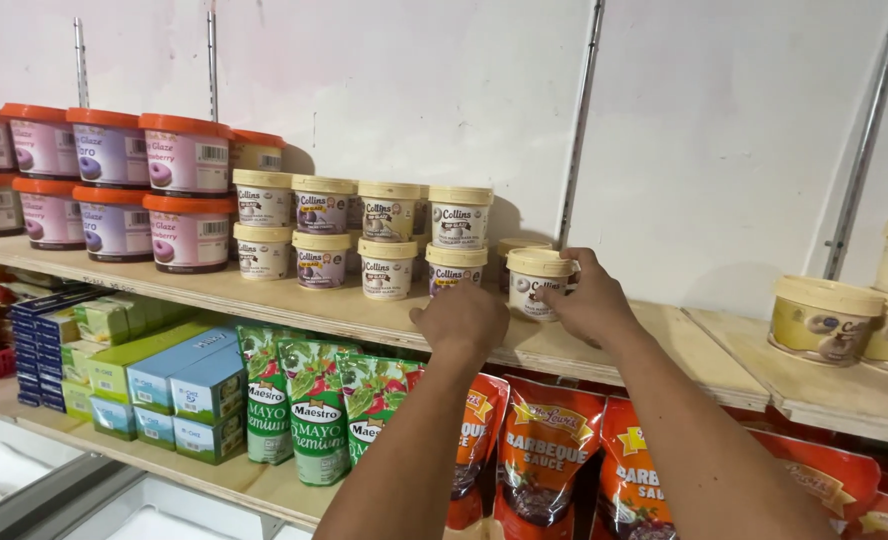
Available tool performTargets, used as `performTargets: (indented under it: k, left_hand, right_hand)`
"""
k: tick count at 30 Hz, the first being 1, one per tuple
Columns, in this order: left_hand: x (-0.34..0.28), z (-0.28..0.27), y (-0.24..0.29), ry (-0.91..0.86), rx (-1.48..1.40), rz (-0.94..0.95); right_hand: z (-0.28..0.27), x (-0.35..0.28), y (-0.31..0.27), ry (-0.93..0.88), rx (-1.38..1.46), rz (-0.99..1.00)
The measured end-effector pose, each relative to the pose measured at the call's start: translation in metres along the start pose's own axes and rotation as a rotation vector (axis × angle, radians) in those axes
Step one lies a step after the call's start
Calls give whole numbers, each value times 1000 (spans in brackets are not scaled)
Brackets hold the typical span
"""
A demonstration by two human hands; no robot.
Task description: Wiping down food containers with a cloth and arranging them neatly on wooden shelves in a grocery store.
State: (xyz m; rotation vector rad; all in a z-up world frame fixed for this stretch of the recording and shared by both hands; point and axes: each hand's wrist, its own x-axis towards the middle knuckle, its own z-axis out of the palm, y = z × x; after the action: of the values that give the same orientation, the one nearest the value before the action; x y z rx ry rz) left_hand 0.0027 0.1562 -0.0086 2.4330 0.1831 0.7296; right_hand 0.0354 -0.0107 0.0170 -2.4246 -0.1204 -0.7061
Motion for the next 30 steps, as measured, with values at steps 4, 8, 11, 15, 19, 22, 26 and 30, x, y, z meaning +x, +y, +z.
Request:
performTargets:
  k: [4,8,11,15,19,22,26,30]
  left_hand:
    - [-4,-6,1,-6,-11,1]
    - [-7,-10,2,-29,-9,3]
    - [-6,-9,1,-35,-6,9]
    - [-9,-12,1,-28,-10,14]
    - [-7,-7,0,-35,-8,19]
    - [-6,-7,1,-29,2,20]
    - [-6,-5,0,-20,-6,11]
    - [-5,-4,0,-6,6,19]
  right_hand:
    - [14,15,9,26,10,-65]
    - [21,24,13,22,18,-105]
    - [19,20,6,12,19,-90]
    - [17,15,4,21,8,-97]
    - [23,21,9,20,-28,-79]
    - [26,26,12,20,21,-111]
    - [22,20,8,21,19,-112]
    - [22,20,7,32,14,-134]
